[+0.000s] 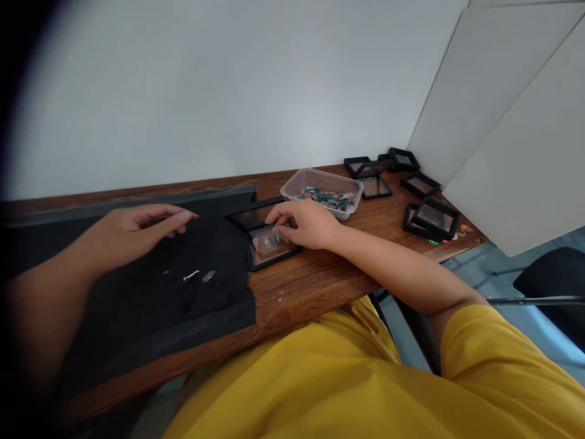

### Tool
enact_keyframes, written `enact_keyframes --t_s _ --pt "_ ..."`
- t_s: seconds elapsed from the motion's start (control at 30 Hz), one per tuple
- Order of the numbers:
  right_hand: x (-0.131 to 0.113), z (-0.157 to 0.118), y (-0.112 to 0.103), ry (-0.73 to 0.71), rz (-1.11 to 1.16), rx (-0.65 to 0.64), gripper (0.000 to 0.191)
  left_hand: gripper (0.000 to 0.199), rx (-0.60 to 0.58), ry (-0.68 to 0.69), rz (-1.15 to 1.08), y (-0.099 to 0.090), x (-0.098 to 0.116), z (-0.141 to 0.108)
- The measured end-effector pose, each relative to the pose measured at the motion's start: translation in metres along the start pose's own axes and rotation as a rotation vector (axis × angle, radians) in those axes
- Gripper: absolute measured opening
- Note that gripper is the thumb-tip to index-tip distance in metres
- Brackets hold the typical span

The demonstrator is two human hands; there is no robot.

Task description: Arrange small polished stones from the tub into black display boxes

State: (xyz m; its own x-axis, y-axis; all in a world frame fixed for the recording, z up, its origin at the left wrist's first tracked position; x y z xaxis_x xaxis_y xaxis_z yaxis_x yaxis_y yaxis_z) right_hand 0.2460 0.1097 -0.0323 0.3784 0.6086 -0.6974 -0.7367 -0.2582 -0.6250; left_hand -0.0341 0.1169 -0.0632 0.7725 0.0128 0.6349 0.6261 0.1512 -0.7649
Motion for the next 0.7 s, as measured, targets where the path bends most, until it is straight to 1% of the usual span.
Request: enact_keyframes --t_s 0.1,0.2,0.43,0.7 --pt "-0.002 0.000 0.001 -0.033 0.035 0.042 0.015 0.064 -0.045 -0.005 -0.017 0.006 -0.003 0.001" --pt "0.002 0.001 0.003 -0.033 0.077 0.069 0.015 0.067 -0.062 -0.020 -0.018 0.008 -0.005 0.000" --pt "0.014 0.002 0.006 0.013 0.096 0.062 0.012 0.065 -0.067 -0.004 -0.007 0.009 -0.001 0.000" --pt "0.010 0.001 0.004 0.016 0.092 0.051 0.016 0.068 -0.069 -0.017 0.008 0.010 0.001 -0.002"
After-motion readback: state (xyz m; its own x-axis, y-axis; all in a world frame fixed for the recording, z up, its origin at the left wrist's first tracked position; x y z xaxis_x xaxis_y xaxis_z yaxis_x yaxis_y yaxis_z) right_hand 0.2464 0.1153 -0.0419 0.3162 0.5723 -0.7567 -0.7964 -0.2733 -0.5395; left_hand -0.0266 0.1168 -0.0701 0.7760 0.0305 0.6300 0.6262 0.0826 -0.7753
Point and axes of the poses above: each hand's wrist, its own z-axis towards the middle knuckle, its own y-axis out of the palm, x = y × z, the point moved 9 cm from there along z, towards the middle knuckle, and after that the axes turned 6 degrees about x, right-handed, at the moved point
